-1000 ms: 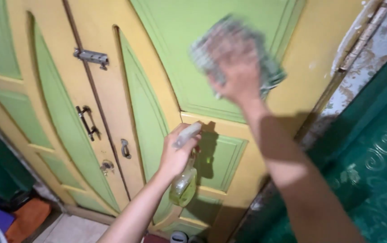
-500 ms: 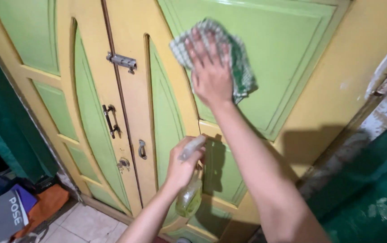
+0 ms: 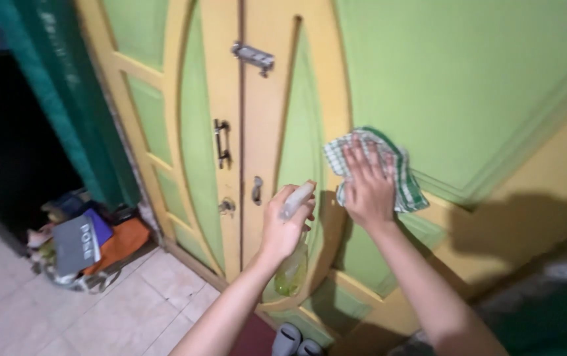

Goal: Cleaning a wooden door using a spray bottle and a cloth.

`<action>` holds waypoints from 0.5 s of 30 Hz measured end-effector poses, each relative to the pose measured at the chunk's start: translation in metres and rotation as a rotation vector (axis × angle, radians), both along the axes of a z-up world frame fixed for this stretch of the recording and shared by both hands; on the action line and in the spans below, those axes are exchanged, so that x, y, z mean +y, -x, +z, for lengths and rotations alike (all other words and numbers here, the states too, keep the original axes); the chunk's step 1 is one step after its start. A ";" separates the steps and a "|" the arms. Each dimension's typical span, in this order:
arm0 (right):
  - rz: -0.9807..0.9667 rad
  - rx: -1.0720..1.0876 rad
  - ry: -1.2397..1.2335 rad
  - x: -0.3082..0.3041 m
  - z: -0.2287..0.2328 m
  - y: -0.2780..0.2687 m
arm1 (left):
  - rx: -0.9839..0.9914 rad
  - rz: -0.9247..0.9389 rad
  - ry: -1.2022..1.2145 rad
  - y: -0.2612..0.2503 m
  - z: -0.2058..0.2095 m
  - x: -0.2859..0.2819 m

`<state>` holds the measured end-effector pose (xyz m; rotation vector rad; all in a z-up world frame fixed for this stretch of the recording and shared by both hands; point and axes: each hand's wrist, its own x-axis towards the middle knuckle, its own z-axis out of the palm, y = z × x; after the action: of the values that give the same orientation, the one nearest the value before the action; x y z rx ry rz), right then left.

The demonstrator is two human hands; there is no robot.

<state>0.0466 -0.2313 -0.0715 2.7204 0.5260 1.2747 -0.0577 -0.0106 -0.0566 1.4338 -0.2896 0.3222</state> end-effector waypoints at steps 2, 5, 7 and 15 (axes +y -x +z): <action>0.084 -0.011 -0.075 0.014 0.004 0.001 | -0.008 0.049 0.014 0.004 0.002 0.015; 0.179 -0.024 -0.154 0.042 0.012 -0.001 | -0.040 0.141 0.031 -0.004 0.010 0.042; 0.207 -0.028 -0.156 0.061 0.012 -0.009 | -0.063 0.202 0.037 -0.019 0.019 0.066; 0.238 -0.066 -0.205 0.152 0.014 -0.062 | -0.484 0.616 -0.167 -0.105 0.076 0.190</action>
<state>0.1082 -0.0793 -0.0579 2.8341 0.7714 1.5491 0.0471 0.1792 0.0189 1.5753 -0.2612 1.1794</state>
